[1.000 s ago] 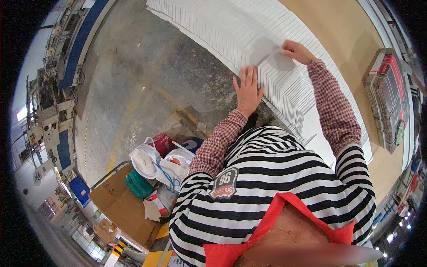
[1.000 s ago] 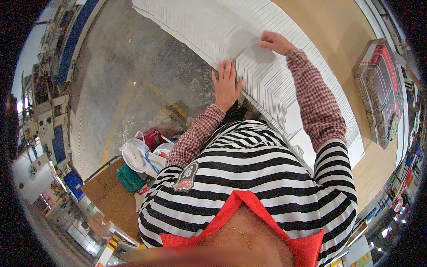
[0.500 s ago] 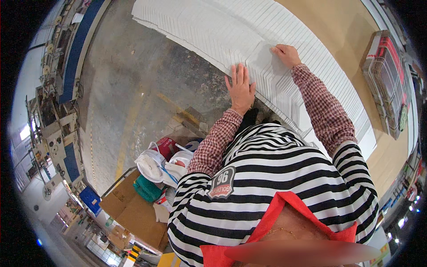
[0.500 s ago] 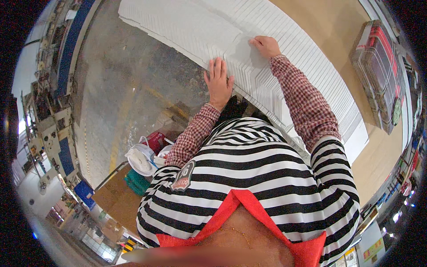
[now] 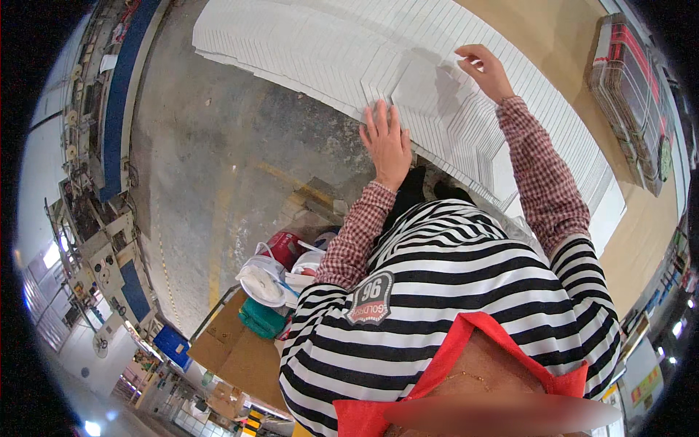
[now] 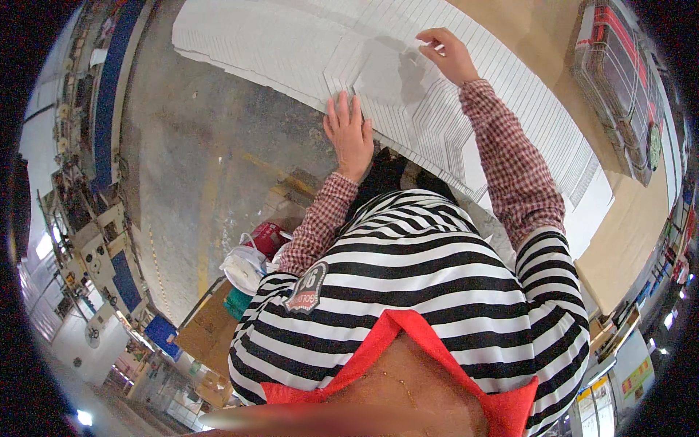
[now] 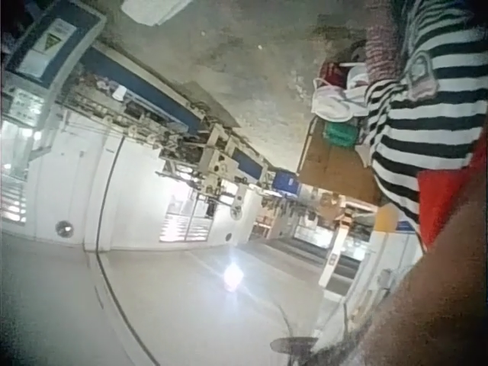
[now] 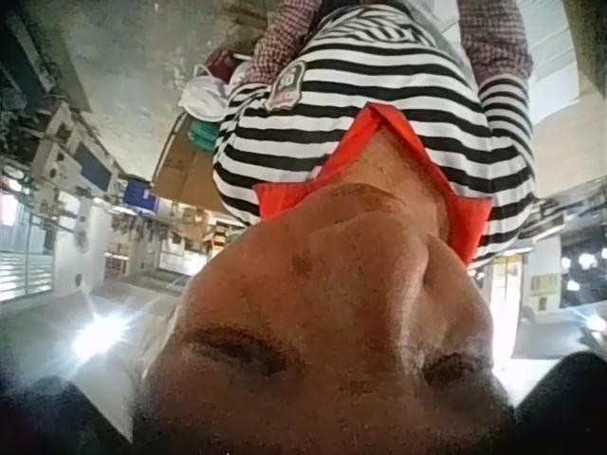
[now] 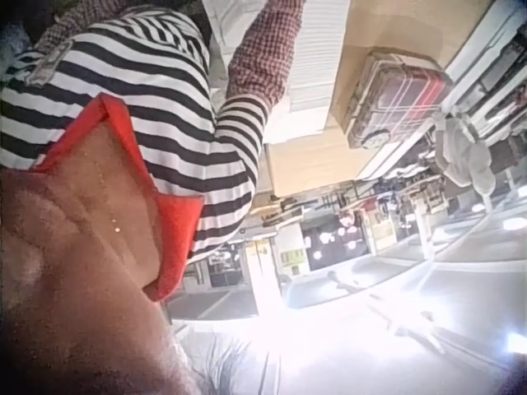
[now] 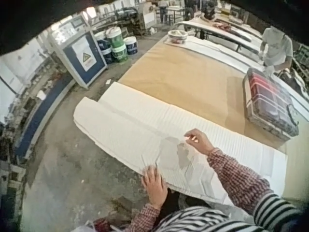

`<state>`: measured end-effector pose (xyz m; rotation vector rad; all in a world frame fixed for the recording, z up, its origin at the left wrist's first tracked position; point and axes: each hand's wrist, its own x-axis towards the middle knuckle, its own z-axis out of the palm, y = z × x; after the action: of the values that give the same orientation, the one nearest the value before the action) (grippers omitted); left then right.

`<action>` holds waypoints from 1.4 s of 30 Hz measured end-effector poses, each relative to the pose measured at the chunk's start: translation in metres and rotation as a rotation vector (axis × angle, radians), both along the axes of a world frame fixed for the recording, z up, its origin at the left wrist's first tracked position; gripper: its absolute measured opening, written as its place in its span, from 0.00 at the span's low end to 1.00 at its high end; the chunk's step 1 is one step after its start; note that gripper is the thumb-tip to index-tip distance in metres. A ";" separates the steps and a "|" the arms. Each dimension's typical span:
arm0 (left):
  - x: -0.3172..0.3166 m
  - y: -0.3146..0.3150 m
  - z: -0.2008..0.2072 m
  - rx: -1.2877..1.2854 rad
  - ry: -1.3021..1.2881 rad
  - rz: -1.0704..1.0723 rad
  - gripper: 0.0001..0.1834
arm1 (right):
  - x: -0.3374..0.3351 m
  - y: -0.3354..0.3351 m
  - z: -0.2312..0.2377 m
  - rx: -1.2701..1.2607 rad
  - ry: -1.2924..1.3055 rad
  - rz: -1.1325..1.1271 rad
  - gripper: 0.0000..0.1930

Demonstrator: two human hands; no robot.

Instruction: Manually aligning and stacking large white paper or cardboard sheets on an industrial workbench.

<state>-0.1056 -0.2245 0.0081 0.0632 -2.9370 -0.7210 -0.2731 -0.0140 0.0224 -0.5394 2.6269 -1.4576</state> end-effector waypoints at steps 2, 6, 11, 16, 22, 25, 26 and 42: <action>-0.003 -0.002 -0.002 -0.008 0.005 -0.002 0.27 | 0.007 0.013 0.001 0.011 -0.035 -0.020 0.10; -0.004 -0.001 -0.012 0.861 -0.050 0.141 0.23 | 0.033 0.034 0.009 0.157 -0.058 0.048 0.11; -0.013 0.003 -0.006 1.516 -0.389 0.330 0.20 | 0.044 0.061 -0.001 0.266 -0.066 0.095 0.13; -0.007 0.015 -0.001 1.601 -0.519 0.357 0.19 | 0.050 0.065 -0.003 0.306 -0.271 0.085 0.12; -0.010 0.028 0.003 1.804 -0.318 0.389 0.23 | 0.056 0.053 0.007 0.200 -0.042 0.105 0.14; -0.009 0.032 0.000 1.850 -0.388 0.425 0.25 | 0.036 0.042 0.009 0.223 0.067 0.341 0.15; -0.009 0.035 -0.002 1.849 -0.381 0.420 0.25 | 0.030 0.040 0.010 0.221 0.074 0.341 0.15; -0.006 0.054 -0.005 1.476 -0.284 0.690 0.14 | 0.027 0.054 -0.025 0.281 -0.373 0.354 0.17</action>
<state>-0.1121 -0.1702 0.0035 1.2131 -1.5981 -2.4790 -0.2458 0.0404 -0.0030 -0.5953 2.2470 -0.9573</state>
